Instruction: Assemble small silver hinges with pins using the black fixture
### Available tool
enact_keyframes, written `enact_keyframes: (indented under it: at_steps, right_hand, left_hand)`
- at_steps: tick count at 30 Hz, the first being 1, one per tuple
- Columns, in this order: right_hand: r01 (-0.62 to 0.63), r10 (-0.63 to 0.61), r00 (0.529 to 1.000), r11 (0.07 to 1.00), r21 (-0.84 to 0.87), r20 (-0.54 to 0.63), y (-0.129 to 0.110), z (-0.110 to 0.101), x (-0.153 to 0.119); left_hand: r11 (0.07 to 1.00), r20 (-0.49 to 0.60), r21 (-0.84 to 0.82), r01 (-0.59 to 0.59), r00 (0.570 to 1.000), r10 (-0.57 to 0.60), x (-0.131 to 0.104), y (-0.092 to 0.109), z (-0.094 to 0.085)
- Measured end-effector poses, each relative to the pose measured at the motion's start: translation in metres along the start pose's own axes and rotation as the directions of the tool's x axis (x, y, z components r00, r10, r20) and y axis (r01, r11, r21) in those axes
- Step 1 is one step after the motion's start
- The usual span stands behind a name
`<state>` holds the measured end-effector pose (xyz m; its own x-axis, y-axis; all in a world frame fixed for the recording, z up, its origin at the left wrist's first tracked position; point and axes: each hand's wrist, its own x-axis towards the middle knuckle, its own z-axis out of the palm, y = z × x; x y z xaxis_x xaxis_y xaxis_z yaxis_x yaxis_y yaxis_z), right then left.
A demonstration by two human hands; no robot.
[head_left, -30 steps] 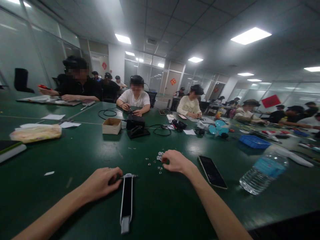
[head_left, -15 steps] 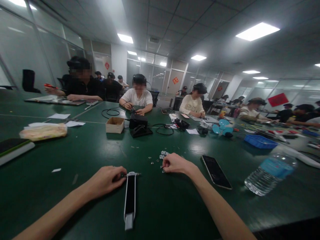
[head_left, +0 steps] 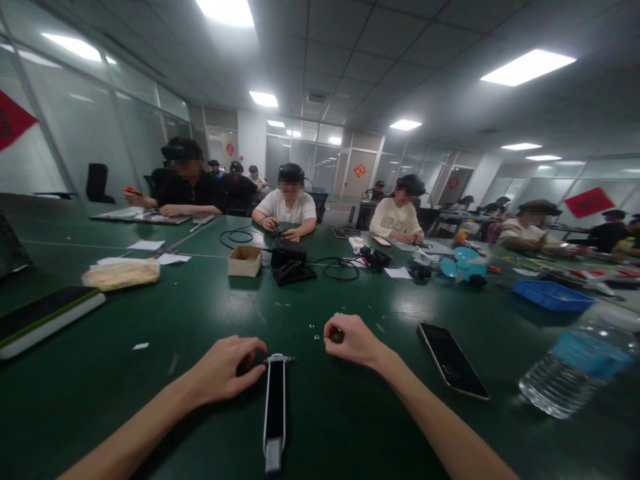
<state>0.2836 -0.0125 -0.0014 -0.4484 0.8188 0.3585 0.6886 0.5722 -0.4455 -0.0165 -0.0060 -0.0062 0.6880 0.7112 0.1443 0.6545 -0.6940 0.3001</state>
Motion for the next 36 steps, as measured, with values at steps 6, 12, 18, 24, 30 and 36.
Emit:
enact_keyframes:
  at_steps: [6, 12, 18, 24, 30, 36]
  right_hand:
    - [0.156, -0.117, 0.968, 0.974, 0.167, -0.221, -0.042, 0.054, -0.001]
    - [0.179, -0.073, 0.938, 0.939, 0.294, -0.338, -0.066, 0.075, -0.004]
    - [0.228, -0.146, 0.941, 0.94, 0.252, -0.305, -0.059, 0.072, -0.003]
    - [0.115, -0.065, 0.967, 0.973, 0.198, -0.246, -0.047, 0.06, -0.002]
    - [0.052, -0.038, 0.991, 0.993, 0.11, -0.132, -0.036, 0.053, -0.001]
    - [-0.008, 0.003, 0.997, 0.998, 0.057, 0.075, -0.041, 0.051, -0.002]
  left_hand:
    - [0.99, -0.248, 0.024, -0.137, 0.959, 0.138, -0.002, 0.005, 0.006]
    - [0.908, -0.444, 0.124, -0.4, 0.796, 0.411, 0.0, 0.012, 0.025]
    - [0.887, -0.418, 0.165, -0.431, 0.784, 0.458, 0.001, 0.011, 0.02]
    - [0.978, -0.23, 0.077, -0.194, 0.951, 0.207, -0.001, -0.006, -0.003]
    - [0.991, -0.023, -0.099, -0.095, 0.995, 0.094, -0.002, -0.018, -0.005]
    - [0.986, 0.024, -0.166, -0.036, 0.999, 0.04, -0.001, -0.016, 0.0]
